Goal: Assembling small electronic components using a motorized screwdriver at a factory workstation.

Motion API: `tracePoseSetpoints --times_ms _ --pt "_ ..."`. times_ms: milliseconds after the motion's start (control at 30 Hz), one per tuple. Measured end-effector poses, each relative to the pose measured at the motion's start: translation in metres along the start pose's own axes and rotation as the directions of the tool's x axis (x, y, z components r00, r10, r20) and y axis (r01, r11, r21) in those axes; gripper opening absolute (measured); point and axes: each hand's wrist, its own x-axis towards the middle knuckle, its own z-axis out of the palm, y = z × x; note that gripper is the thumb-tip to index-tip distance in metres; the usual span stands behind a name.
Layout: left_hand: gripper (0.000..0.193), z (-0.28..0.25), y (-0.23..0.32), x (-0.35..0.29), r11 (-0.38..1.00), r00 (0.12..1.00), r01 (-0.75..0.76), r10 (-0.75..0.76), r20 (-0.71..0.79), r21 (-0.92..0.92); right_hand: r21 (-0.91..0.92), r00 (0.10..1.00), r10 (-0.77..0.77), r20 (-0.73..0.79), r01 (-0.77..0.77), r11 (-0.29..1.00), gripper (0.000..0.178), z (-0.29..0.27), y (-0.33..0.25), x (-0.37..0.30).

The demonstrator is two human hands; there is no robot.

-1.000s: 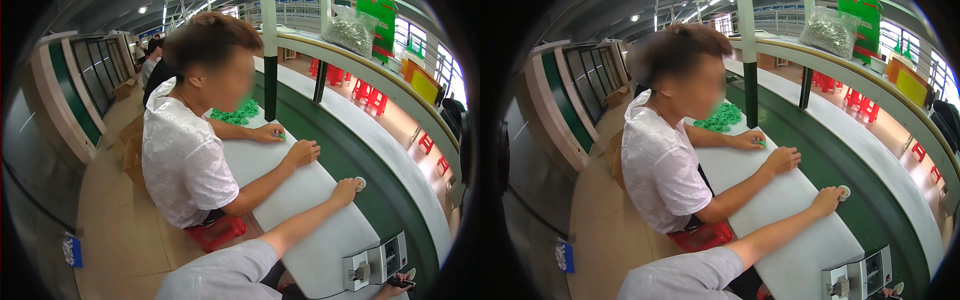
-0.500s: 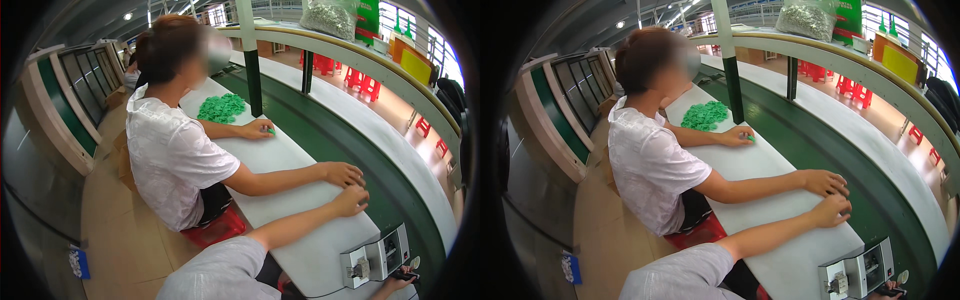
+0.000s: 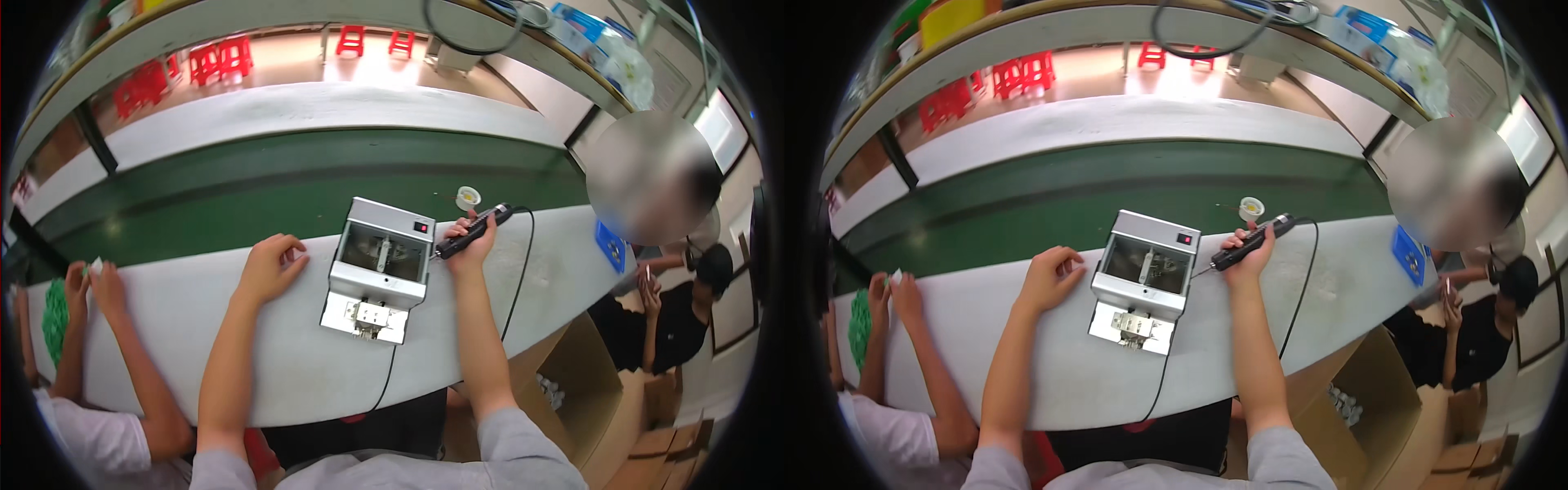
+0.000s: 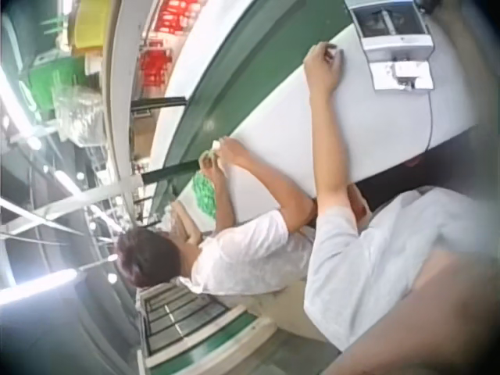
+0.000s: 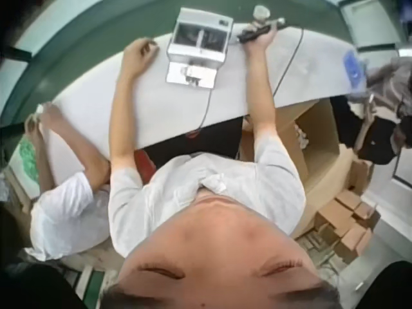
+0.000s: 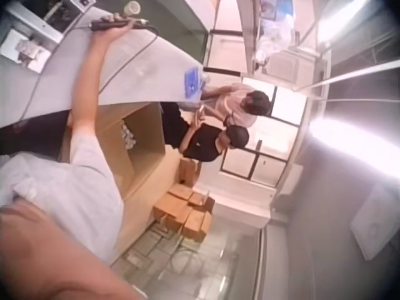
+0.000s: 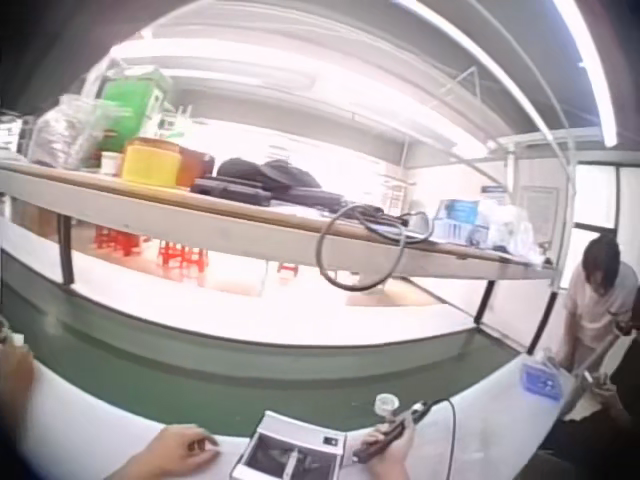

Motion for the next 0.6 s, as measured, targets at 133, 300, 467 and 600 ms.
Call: tracePoseSetpoints --times_ms 133,300,467,600 --pt "0.015 0.004 0.009 0.005 0.997 0.997 0.080 -0.080 0.024 -0.013 -0.013 0.997 -0.047 -0.060 0.047 0.999 0.046 0.011 -0.006 -0.009" --pt "0.016 0.002 0.009 0.005 0.997 0.998 0.069 -0.069 0.014 -0.029 -0.051 0.998 -0.048 -0.046 0.046 0.998 0.050 0.005 -0.007 -0.008" --pt "0.015 0.016 0.015 0.015 0.996 0.998 0.066 -0.064 0.027 -0.059 -0.017 0.999 -0.045 -0.019 0.045 0.999 0.050 -0.016 -0.022 0.002" --pt "0.013 0.005 0.003 0.003 0.993 0.995 0.081 -0.086 -0.053 -0.087 -0.009 0.996 -0.026 -0.086 0.025 1.000 0.047 0.004 0.011 0.005"
